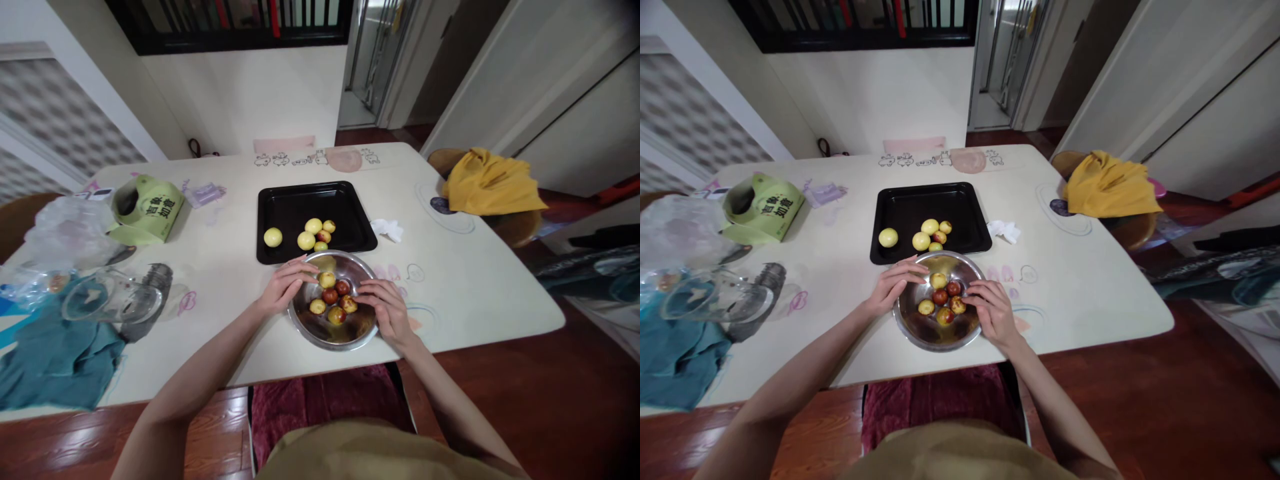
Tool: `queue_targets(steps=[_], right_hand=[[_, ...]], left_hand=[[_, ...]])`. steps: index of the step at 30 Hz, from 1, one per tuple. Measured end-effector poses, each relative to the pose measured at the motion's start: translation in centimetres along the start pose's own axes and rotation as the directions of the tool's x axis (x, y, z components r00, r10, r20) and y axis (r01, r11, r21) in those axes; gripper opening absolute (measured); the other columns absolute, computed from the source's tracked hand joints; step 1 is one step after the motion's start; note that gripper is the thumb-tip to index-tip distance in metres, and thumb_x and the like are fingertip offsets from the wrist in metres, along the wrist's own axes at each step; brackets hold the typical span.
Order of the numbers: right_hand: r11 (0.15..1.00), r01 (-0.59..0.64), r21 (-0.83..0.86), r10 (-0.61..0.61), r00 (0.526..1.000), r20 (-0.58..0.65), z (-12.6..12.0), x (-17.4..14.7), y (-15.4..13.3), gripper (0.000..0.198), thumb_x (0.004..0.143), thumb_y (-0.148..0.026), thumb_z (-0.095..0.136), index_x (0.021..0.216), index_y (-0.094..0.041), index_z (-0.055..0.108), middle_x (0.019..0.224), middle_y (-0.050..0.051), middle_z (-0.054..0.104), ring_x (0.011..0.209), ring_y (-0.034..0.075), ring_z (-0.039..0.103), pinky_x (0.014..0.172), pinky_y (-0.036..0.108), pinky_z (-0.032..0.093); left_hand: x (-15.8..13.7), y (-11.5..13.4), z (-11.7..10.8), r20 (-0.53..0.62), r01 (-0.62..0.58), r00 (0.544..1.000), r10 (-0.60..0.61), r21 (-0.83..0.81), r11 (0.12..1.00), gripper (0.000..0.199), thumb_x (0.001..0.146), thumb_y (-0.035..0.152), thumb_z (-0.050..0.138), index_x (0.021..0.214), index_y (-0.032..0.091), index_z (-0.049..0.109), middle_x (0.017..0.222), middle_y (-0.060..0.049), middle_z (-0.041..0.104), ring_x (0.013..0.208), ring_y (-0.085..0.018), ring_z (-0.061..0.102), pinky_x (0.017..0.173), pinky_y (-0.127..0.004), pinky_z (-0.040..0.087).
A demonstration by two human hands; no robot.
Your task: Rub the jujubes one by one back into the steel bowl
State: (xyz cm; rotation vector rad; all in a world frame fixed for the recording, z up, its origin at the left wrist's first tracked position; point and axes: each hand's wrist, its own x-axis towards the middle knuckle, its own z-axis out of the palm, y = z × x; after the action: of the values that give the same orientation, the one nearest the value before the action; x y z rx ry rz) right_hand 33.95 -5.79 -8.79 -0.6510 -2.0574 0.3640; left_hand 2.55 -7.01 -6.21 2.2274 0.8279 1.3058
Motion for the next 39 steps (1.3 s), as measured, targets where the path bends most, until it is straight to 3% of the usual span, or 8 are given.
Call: queue_targets(steps=[39], right_hand=[[1.0,0.02,0.015,-0.019,0.999,-0.029,0.23,0.29,-0.29,0.04,0.11,-0.029,0.041,0.108,-0.025,0.08,0.105,0.009,0.081,0.108,0.029,0.071,0.089,0.05,0.054]], left_hand=[[0.05,-0.1,-0.19,0.009,0.022,1.0,-0.022,0.002,1.0,0.043,0.115,0.033,0.037,0.116,0.018,0.077,0.125,-0.013,0.077,0.124,-0.027,0.072,0.124,-0.058,0.046]])
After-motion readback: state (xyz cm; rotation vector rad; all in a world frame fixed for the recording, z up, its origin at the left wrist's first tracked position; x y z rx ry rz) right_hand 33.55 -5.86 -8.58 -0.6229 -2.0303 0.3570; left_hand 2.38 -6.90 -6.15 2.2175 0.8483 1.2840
